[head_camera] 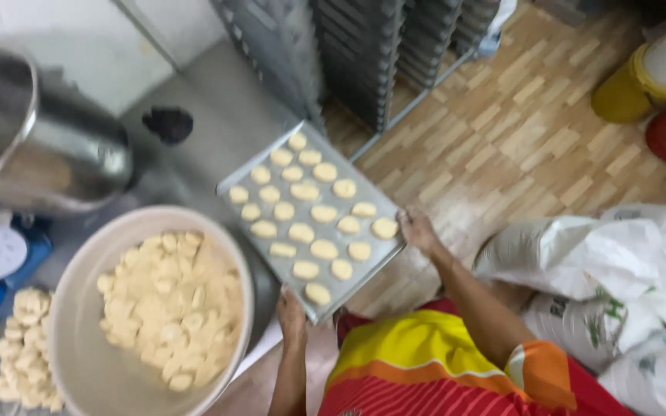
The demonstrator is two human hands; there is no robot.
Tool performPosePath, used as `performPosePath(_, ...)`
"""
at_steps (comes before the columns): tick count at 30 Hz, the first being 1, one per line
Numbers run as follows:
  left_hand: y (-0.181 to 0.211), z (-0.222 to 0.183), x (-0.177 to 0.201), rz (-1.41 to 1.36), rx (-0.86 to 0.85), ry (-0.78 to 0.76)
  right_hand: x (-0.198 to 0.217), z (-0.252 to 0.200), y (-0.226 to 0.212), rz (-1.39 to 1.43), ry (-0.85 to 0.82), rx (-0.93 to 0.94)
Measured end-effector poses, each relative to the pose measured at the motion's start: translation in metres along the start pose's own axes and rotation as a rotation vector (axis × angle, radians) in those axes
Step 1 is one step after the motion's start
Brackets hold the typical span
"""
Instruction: Shaping small pieces of dough and arranging them on baking trays in a bakery.
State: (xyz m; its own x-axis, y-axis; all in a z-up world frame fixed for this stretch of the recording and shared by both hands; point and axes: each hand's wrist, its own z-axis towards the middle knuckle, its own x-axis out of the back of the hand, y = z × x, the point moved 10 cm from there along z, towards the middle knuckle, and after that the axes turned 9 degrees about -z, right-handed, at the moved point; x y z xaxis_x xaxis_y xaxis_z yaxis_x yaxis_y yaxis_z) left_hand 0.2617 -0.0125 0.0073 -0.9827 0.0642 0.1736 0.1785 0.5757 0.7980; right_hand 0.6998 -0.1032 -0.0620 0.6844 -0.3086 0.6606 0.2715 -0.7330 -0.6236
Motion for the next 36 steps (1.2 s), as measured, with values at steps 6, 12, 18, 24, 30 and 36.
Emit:
performPosePath(6, 0.000, -0.016, -0.043, 0.329, -0.806, 0.362, 0.081, 0.012, -0.040, 0.393, 0.065, 0.650)
performPosePath(12, 0.036, -0.117, -0.156, 0.211, -0.433, 0.428, 0.230, 0.015, -0.009, 0.251, 0.079, 0.588)
performPosePath(18, 0.055, -0.097, -0.315, 0.063, -0.458, 0.138, 0.379, 0.067, 0.088, 0.399, 0.296, 0.550)
performPosePath(24, 0.169, -0.145, -0.509, -0.123, -0.507, -0.268, 0.566, 0.085, 0.133, 0.319, 0.527, 0.447)
performPosePath(30, 0.312, -0.200, -0.709, -0.353, -0.655, -0.927, 0.729, 0.136, 0.118, 0.153, 0.709, 0.329)
performPosePath(36, 0.426, -0.204, -0.833, -0.249, -0.782, -1.029, 0.844, 0.246, 0.113, 0.514, 0.731, 0.365)
